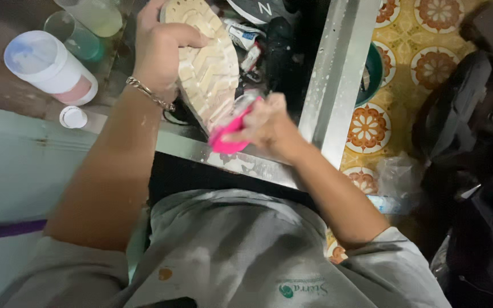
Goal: The person scrubs the sole and outer sides of a black boot with a pink-bristled brush and white foam in a metal sink. They hold the boot by the upper and apply the brush repeatedly to different sections of the tan sole and black leather upper.
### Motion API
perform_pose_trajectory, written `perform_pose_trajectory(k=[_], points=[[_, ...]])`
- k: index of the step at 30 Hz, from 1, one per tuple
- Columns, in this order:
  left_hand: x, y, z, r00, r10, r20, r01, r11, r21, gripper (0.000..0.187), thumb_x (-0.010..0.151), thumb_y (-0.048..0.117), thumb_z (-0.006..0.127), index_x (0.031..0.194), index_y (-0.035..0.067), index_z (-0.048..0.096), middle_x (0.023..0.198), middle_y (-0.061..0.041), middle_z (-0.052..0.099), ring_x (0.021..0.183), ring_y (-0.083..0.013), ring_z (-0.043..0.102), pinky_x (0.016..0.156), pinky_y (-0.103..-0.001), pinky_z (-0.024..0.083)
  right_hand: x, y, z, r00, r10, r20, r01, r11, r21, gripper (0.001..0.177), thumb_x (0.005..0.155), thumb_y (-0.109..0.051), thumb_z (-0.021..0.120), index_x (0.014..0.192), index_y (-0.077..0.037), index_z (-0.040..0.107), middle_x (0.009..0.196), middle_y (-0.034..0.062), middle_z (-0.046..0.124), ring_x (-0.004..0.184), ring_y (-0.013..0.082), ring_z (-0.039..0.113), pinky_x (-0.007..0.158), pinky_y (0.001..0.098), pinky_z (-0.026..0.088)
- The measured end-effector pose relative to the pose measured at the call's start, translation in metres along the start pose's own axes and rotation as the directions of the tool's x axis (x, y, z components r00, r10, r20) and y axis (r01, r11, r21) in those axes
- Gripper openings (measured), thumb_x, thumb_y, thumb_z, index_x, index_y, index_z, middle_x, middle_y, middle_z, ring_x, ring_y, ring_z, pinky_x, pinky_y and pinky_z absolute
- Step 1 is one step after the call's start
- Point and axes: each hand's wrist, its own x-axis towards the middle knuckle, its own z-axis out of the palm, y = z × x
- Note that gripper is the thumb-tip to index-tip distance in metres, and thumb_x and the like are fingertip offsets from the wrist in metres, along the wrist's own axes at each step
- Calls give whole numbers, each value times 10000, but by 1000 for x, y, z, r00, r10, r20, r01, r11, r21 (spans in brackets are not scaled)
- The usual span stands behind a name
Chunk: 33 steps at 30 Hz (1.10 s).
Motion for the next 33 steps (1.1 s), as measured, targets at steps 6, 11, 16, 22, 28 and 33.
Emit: perform_pose_trajectory(k=[6,11,16,22,28,33], points=[[11,-18,-12,997,44,-59,-39,996,78,973,663,223,983,1590,135,698,1479,-98,719,1288,-269,791,933,-420,729,9,-2,-6,963,233,133,-162,899,-406,242,1177,-118,868,974,-243,826,926,-64,662,1069,191,591,1053,425,427],[15,-30,-13,993,115,-23,-112,989,93,641,661,201,1021,1241,140,756,1356,-52,589,1229,-233,727,1014,-412,675,36,-13,-66,956,269,115,-273,962,20,304,1168,-176,1036,1435,-299,956,786,-72,667,1067,243,530,1209,467,296],[12,-20,2,991,130,-26,-132,989,-62,586,630,71,964,1159,155,725,1174,-11,752,1004,-225,743,882,-413,679,57,-38,-37,638,599,483,-608,777,-161,476,977,-672,860,1363,-404,784,1058,-163,438,1149,163,445,1193,432,190],[13,-29,-7,996,74,51,-74,997,9,575,768,143,979,1228,145,634,1248,-97,725,1137,-278,809,905,-485,715,97,-42,-68,598,766,237,-794,607,41,330,1002,-320,1039,1268,-297,845,1187,-126,777,1190,92,699,1319,435,161],[25,-35,-12,991,122,-55,-123,992,-4,476,617,99,1024,924,176,669,1105,-14,710,1003,-210,751,916,-397,678,-7,4,-19,980,169,108,-193,941,278,338,1230,-194,922,1539,-325,882,777,-72,507,894,221,375,948,389,420],[9,-17,-24,994,111,-7,-111,987,-116,699,746,9,933,1373,155,663,1368,-66,792,1248,-316,879,936,-478,796,-5,-13,6,995,53,-82,-9,889,457,471,1186,162,779,1563,-115,836,866,-23,591,745,128,525,685,335,443]])
